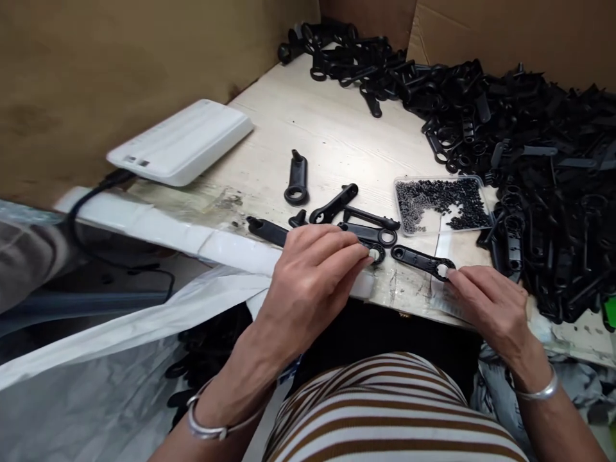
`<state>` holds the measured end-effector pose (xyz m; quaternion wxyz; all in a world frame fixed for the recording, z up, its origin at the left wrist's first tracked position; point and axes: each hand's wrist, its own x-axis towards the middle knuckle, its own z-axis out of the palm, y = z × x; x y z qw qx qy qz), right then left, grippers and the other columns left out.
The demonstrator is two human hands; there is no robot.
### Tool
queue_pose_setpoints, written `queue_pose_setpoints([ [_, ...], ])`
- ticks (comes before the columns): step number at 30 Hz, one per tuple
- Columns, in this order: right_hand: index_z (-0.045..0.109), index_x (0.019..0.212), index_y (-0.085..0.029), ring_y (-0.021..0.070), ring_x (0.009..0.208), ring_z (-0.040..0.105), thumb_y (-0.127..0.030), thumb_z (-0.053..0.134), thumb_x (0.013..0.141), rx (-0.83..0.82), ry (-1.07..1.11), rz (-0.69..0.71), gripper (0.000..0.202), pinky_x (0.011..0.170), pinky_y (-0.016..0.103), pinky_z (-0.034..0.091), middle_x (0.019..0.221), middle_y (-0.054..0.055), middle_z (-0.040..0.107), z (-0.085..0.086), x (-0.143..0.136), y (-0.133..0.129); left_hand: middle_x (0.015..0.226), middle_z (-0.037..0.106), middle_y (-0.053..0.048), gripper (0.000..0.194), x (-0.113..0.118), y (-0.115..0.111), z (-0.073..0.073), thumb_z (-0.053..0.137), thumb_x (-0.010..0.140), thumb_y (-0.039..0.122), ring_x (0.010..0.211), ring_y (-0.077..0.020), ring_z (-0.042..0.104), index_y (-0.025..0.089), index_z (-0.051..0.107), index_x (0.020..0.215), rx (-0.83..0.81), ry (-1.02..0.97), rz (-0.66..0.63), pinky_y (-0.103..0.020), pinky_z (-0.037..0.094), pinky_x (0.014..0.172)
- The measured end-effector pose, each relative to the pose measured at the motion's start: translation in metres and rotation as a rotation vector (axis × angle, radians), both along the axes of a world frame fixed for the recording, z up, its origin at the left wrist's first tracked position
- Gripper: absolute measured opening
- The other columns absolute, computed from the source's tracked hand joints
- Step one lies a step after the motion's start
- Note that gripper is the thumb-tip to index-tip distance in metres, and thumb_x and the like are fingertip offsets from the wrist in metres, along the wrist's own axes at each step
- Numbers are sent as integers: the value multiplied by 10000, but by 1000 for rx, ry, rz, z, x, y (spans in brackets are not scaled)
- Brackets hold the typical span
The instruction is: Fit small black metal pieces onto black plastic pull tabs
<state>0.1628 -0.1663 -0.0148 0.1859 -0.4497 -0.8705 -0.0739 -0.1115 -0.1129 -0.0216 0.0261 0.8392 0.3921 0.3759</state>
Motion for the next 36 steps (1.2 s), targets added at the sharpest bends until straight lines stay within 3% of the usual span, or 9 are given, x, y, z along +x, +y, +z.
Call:
queue_pose_setpoints([
  [6,659,1136,-189,212,960,662,-98,557,905,-38,-42,-12,268,844,335,521,954,97,729,-8,11,-14,1095,692,-122,124,42,-6,-2,516,944,150,1013,-240,601,138,640,953,13,158,-223,-373,467,857],
  [12,631,1138,-162,213,916,651,-64,581,877,-65,20,-21,283,818,345,532,947,104,717,-15,16,-15,1002,680,-109,173,61,-5,-7,470,942,98,914,-224,593,127,636,902,-32,299,-279,-340,461,798],
  [15,623,1129,-172,203,885,661,-90,612,867,-84,155,-56,275,825,343,541,949,94,717,-16,15,-16,970,676,-100,198,62,-6,-6,458,954,120,887,-223,585,134,639,877,-36,295,-285,-344,466,791],
  [18,620,1153,-194,198,885,682,-172,612,889,-146,300,-205,264,837,338,551,997,91,720,-14,9,-18,948,670,-103,239,63,-8,-7,425,960,111,862,-222,581,136,644,870,-31,289,-283,-355,478,785],
  [22,632,1166,-201,190,796,686,-310,608,901,-332,432,-430,288,782,340,566,953,76,721,-12,0,-18,907,661,-103,280,65,-11,-10,391,966,108,820,-209,586,137,639,840,-42,257,-276,-347,512,755],
  [26,677,1097,-210,177,761,667,-373,661,847,-486,664,-558,299,725,324,579,892,59,706,-12,-8,-14,902,649,-118,332,66,-15,-11,333,969,73,840,-191,593,125,624,817,-34,117,-281,-312,540,745],
  [31,693,1059,-218,160,754,683,-383,775,722,-694,1180,-608,384,662,291,612,869,36,711,-8,-16,-8,951,645,-115,273,66,-19,-10,354,954,44,908,-178,591,130,608,904,-24,-81,-285,-315,562,790],
  [36,732,1022,-205,122,636,654,-359,812,670,-727,1283,-643,393,648,287,617,790,13,707,-3,-19,-7,927,647,-125,238,66,-19,-9,378,942,31,907,-186,602,117,598,912,-5,-116,-314,-327,561,813],
])
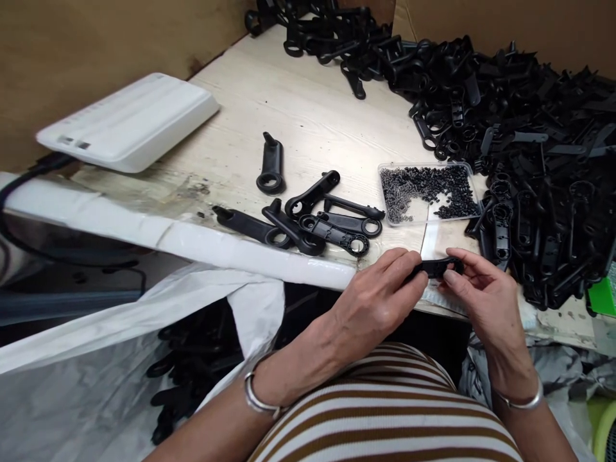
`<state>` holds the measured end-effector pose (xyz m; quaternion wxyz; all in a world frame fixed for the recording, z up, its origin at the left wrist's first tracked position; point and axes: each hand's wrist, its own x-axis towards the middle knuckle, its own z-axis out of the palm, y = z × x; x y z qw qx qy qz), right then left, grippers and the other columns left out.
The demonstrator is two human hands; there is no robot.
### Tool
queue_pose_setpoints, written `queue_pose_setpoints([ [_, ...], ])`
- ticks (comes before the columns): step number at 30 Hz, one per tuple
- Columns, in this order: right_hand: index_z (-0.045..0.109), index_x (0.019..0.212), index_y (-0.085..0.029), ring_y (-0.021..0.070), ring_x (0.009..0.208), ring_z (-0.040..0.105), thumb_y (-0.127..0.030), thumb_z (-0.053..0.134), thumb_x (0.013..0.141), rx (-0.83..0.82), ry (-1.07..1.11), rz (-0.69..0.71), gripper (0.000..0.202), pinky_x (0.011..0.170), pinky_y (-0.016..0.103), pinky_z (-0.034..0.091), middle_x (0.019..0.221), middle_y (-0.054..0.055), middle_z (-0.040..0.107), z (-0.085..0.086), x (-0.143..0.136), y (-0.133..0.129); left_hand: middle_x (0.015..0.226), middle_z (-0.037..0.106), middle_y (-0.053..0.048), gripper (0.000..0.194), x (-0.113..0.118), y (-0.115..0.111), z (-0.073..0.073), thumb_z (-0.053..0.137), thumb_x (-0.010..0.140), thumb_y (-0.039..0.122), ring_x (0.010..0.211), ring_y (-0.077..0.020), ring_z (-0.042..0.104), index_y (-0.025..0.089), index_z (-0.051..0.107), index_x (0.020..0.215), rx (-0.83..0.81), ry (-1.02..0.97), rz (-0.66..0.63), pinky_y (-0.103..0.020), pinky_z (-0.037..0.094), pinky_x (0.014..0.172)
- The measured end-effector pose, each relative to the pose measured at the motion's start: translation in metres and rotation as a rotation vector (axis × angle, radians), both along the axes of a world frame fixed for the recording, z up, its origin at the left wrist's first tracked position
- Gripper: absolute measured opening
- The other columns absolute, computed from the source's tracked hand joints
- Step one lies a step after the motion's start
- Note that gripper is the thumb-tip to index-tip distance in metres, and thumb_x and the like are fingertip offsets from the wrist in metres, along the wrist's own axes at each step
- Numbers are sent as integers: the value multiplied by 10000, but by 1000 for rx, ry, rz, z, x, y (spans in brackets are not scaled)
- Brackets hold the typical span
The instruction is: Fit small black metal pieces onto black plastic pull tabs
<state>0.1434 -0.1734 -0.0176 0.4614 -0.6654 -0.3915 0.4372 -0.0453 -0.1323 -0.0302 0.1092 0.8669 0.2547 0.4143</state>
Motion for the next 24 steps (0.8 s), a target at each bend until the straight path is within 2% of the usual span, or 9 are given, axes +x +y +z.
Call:
queue_pose_setpoints([
  [5,762,1016,-185,111,518,593,-335,812,650,-89,-103,107,399,525,245,550,594,-19,629,9,10,1,971,655,-124,229,-3,1,1,386,960,71,941,-188,605,132,602,913,-43,19,-47,-333,560,825],
  [9,773,1004,-164,74,446,468,-327,789,659,-120,-207,236,382,410,192,413,516,-36,544,18,17,5,965,653,-112,253,-5,5,3,368,974,85,929,-174,600,145,600,896,-51,33,-91,-317,550,828],
  [17,765,1050,-129,47,441,304,-332,752,692,-204,-205,445,412,379,184,277,481,-56,425,27,23,10,962,659,-133,296,-10,10,8,352,988,95,924,-182,595,118,617,859,-90,102,-172,-304,542,793],
  [21,756,1072,-128,50,457,333,-324,758,710,-238,-203,500,412,378,179,277,503,-50,448,25,28,10,969,663,-121,296,-9,7,7,357,987,88,929,-173,602,121,624,864,-111,110,-173,-292,542,801],
  [24,745,1095,-136,67,485,438,-322,759,726,-241,-163,514,414,409,183,367,549,-34,526,20,31,9,979,662,-118,312,-9,6,5,345,994,97,922,-166,603,130,624,860,-111,122,-154,-293,544,807],
])
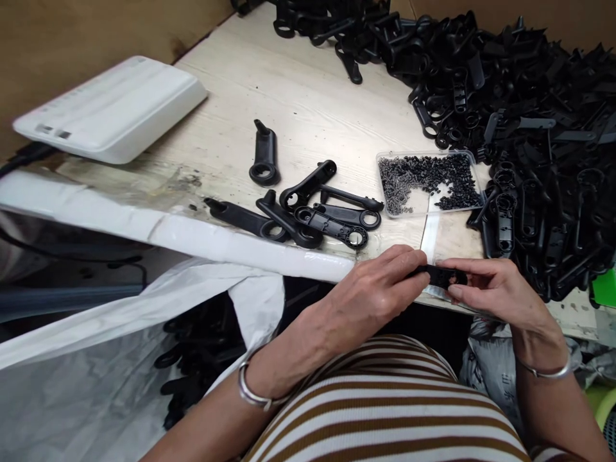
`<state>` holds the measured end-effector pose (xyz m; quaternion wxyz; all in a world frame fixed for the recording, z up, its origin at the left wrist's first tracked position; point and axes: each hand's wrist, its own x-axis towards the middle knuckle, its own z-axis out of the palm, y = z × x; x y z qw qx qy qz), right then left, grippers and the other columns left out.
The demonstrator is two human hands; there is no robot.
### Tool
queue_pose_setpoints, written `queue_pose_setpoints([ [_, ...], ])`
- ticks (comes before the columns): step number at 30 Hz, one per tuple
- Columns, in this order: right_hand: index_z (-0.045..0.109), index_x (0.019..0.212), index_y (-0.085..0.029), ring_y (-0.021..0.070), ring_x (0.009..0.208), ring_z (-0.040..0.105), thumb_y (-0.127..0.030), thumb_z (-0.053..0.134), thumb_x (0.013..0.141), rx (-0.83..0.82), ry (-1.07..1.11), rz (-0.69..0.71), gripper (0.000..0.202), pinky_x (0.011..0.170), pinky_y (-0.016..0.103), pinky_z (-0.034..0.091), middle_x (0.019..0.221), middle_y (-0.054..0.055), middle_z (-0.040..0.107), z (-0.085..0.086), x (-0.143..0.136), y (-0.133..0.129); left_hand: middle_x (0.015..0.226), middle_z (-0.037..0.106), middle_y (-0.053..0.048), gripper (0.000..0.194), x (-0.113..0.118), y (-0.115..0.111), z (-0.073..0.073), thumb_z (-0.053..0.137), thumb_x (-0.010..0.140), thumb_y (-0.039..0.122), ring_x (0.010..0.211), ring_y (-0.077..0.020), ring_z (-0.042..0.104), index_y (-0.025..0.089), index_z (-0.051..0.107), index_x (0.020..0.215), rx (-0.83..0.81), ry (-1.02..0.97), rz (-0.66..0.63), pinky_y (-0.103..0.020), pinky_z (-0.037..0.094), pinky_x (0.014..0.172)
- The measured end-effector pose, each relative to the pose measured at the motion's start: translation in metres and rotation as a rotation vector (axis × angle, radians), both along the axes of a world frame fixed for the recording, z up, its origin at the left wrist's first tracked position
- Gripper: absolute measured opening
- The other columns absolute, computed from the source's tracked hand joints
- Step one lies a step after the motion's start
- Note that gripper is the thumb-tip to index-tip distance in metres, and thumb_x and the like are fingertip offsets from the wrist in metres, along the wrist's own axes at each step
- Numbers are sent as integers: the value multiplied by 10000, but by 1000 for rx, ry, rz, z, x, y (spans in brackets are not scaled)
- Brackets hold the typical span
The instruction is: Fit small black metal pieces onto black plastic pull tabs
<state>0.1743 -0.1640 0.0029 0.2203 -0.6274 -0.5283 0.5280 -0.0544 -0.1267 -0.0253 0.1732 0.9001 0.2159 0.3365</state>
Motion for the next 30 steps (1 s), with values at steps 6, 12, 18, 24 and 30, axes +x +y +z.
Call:
queue_pose_setpoints([
  [6,677,1216,-209,143,697,695,-334,767,756,3,196,-109,485,657,267,590,915,49,738,-11,5,-1,953,653,-129,291,1,1,-7,360,980,73,913,-178,598,104,627,869,3,-26,31,-286,538,797],
  [12,660,1225,-189,203,777,729,-448,714,803,59,103,-200,498,701,336,624,968,98,756,-12,12,-10,977,642,-111,339,2,1,-8,321,966,42,902,-181,592,124,632,858,-29,96,84,-289,539,785],
  [18,729,1078,-189,169,576,660,-459,624,856,305,-369,-115,365,580,297,545,719,51,732,2,16,8,985,652,-96,240,2,1,-7,432,922,39,871,-214,604,133,648,875,-35,261,101,-334,555,759],
  [24,746,913,-203,203,773,675,-252,547,898,566,-836,141,206,739,313,474,856,50,742,20,-4,70,937,674,-84,191,-6,11,6,476,938,105,849,-212,607,137,662,911,-2,222,157,-339,544,771],
  [30,729,893,-207,249,891,650,-227,489,905,473,-1131,347,241,689,319,421,946,83,726,10,-22,116,839,673,-69,277,-17,22,15,428,912,17,786,-194,589,134,673,861,10,214,259,-308,521,724],
])
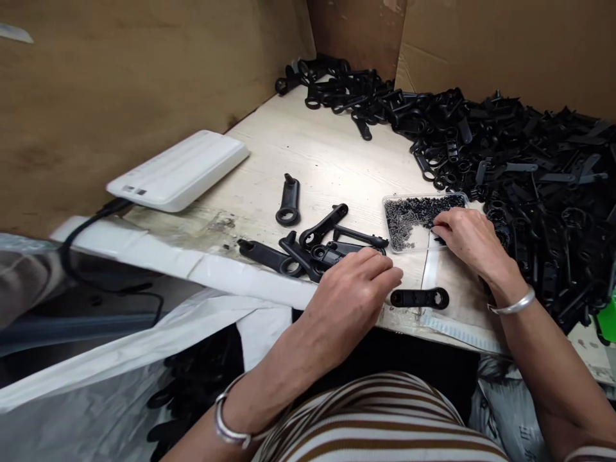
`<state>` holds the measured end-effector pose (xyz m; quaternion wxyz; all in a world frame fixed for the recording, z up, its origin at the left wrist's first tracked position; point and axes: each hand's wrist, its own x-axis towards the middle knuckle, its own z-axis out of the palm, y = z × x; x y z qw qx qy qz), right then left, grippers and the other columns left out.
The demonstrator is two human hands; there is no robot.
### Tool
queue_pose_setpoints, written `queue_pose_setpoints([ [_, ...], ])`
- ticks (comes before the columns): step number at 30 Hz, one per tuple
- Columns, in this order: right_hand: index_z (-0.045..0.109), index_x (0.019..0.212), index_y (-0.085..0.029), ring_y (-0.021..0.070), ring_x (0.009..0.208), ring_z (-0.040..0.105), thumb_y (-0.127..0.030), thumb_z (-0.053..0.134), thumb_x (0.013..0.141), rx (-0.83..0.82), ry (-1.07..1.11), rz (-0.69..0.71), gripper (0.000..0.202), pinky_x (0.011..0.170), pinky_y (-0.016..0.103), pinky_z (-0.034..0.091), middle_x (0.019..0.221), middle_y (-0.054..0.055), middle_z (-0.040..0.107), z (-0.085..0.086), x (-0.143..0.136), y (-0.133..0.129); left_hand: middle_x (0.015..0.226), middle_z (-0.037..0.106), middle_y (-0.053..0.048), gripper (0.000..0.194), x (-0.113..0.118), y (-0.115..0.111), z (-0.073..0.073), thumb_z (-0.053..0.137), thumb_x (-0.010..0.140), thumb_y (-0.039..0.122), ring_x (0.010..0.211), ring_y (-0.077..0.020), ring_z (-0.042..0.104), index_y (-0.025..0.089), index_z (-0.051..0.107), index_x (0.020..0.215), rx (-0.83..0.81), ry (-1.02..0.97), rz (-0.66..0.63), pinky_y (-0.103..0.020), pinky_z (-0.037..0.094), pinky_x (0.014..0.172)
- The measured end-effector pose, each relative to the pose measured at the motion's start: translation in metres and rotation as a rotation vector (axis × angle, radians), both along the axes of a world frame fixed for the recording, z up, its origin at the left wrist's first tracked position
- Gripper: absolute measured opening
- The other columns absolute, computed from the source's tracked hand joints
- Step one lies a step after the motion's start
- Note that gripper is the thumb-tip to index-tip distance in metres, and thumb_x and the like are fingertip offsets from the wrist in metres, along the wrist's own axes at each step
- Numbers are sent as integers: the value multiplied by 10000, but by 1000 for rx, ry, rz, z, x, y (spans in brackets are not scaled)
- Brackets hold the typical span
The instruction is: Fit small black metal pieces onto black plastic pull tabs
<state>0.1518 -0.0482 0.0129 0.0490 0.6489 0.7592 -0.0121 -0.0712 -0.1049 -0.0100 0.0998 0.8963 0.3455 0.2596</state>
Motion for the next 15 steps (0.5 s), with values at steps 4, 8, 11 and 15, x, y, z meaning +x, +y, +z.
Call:
queue_pose_setpoints([
  [4,713,907,-224,259,897,641,-269,483,908,-23,-68,-25,235,654,318,398,968,81,727,-8,-2,5,814,666,-65,219,-5,8,0,487,917,70,753,-192,575,135,676,827,-11,-2,46,-304,499,689],
  [8,704,877,-226,250,897,638,-239,481,896,-22,-15,-24,224,636,311,373,972,68,728,-8,-2,2,777,646,-49,211,-1,23,9,509,877,30,738,-195,563,142,661,782,-45,141,46,-304,458,654],
  [11,707,844,-226,227,852,636,-210,512,858,-9,103,-29,196,635,302,366,913,47,732,-6,2,0,742,628,-47,240,9,36,19,498,825,-30,744,-209,559,146,631,732,-46,312,32,-310,415,624],
  [15,712,790,-213,152,689,606,-195,553,804,53,356,-26,161,656,272,388,748,3,709,-3,13,-5,768,647,-75,261,28,56,28,464,802,-55,810,-234,588,135,631,737,-48,485,-1,-321,399,634],
])
